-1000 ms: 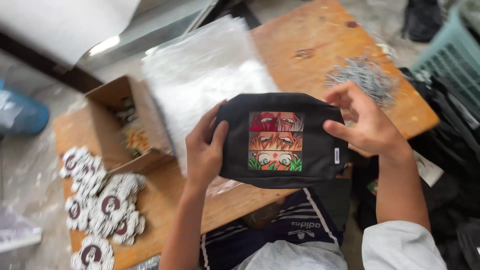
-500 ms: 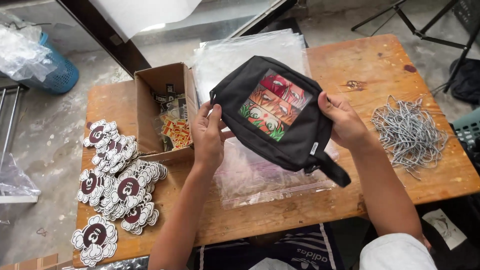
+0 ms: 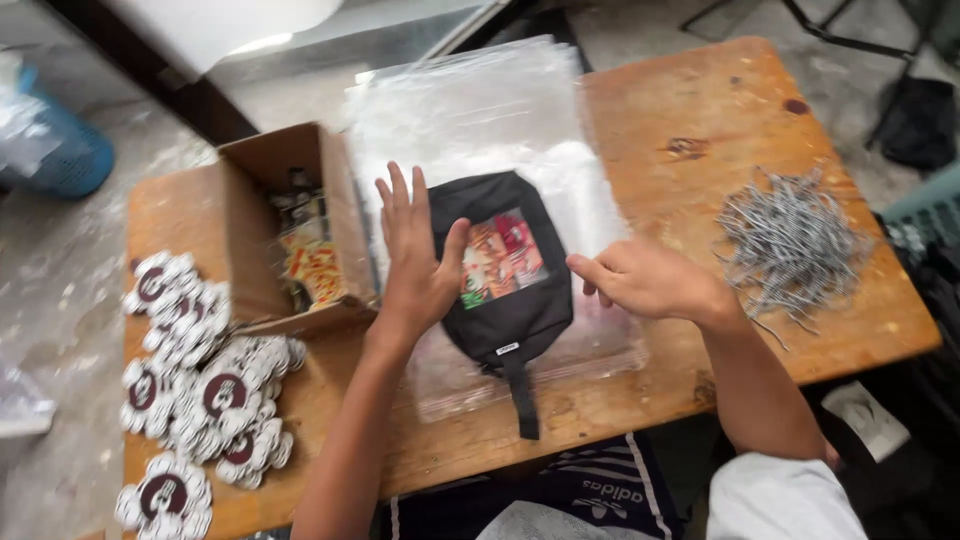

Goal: The person attaches a metal chain to a small black bag with a cartoon graphic, then places the bag into a clear plastic bag. They add a sticker to the plastic bag and seal it. This process is repeated for a second bag.

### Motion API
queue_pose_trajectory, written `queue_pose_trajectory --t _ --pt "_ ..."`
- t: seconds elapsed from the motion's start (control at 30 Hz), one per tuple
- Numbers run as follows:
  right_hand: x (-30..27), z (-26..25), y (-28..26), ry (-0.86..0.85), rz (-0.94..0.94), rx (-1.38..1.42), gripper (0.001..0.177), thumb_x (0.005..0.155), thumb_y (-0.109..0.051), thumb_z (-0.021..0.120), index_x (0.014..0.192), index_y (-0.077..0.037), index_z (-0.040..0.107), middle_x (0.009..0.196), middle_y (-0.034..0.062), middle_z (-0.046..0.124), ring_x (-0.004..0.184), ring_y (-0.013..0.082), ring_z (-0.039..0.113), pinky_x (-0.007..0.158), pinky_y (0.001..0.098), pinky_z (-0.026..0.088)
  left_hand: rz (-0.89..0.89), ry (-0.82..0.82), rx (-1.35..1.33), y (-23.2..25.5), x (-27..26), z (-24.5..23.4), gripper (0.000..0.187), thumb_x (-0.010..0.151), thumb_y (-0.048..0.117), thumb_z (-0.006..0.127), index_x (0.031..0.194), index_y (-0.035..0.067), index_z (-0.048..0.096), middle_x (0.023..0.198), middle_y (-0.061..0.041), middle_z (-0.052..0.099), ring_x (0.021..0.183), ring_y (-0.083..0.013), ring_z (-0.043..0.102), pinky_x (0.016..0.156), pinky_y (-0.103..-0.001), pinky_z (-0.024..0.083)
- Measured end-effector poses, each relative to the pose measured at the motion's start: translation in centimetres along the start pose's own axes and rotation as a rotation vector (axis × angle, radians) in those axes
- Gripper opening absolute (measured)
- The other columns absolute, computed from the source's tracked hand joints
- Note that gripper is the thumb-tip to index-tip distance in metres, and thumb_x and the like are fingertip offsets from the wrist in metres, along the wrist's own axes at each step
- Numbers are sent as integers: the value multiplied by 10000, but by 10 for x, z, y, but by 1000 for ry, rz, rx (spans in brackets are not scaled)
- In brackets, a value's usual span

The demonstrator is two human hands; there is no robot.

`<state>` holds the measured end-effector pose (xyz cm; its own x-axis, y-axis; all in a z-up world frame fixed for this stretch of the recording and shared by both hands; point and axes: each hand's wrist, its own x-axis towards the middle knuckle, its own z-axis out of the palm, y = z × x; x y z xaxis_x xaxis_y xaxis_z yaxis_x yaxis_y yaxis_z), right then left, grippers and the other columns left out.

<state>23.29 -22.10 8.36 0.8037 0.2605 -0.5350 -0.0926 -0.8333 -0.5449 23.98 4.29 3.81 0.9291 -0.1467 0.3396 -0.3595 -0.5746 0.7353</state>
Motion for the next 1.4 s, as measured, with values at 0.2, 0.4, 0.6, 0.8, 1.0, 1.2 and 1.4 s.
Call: queue_pose_trajectory --t 0.2,0.4,0.6,0.8,1.0,1.2,1.4 --pt "-18 -53 64 568 -10 -167 337 999 -343 550 854 -81 705 753 153 698 800 354 683 758 468 514 310 -136 -193 37 -18 7 392 978 99 610 1362 34 567 1364 -177 582 1383 -429 465 1179 -517 335" --pt "3 -63 153 586 28 -513 168 917 -267 629 989 -160 736 960 93 700 990 327 685 854 453 562 419 -426 -238 69 -33 16 319 965 142 596 1263 38 641 1239 -133 662 1263 -401 593 1052 -515 467" --pt "12 -50 192 619 -52 -519 170 928 -262 695 1031 -141 756 1023 69 671 1066 308 621 828 475 532 461 -488 -168 88 -36 20 270 1015 137 522 1236 2 597 1244 -153 652 1249 -349 597 1053 -472 469" --pt "27 -42 208 658 -59 -531 144 927 -237 653 946 -147 764 964 42 688 1024 280 591 852 453 520 461 -466 -161 95 -40 21 265 1018 139 526 1236 7 599 1229 -140 667 1236 -339 607 1044 -463 469" --pt "23 -51 209 729 -169 -250 160 977 -171 556 908 -65 655 968 108 641 996 307 510 886 435 417 441 -457 -166 98 -49 10 276 1019 146 518 1234 -6 601 1228 -153 660 1234 -352 598 1050 -470 484" --pt "-31 -87 169 1158 -529 191 61 1148 -27 502 1122 27 495 942 158 636 872 253 629 806 374 507 429 -421 -197 95 -63 -4 259 1008 124 524 1218 -7 599 1214 -161 662 1199 -336 614 1045 -448 491" --pt "-61 -118 148 1344 -770 729 183 1239 -165 562 1174 -136 393 896 107 486 676 203 513 621 339 536 441 -337 -280 91 -87 -25 221 1005 85 522 1192 -3 599 1189 -152 668 1159 -328 644 1020 -439 523"
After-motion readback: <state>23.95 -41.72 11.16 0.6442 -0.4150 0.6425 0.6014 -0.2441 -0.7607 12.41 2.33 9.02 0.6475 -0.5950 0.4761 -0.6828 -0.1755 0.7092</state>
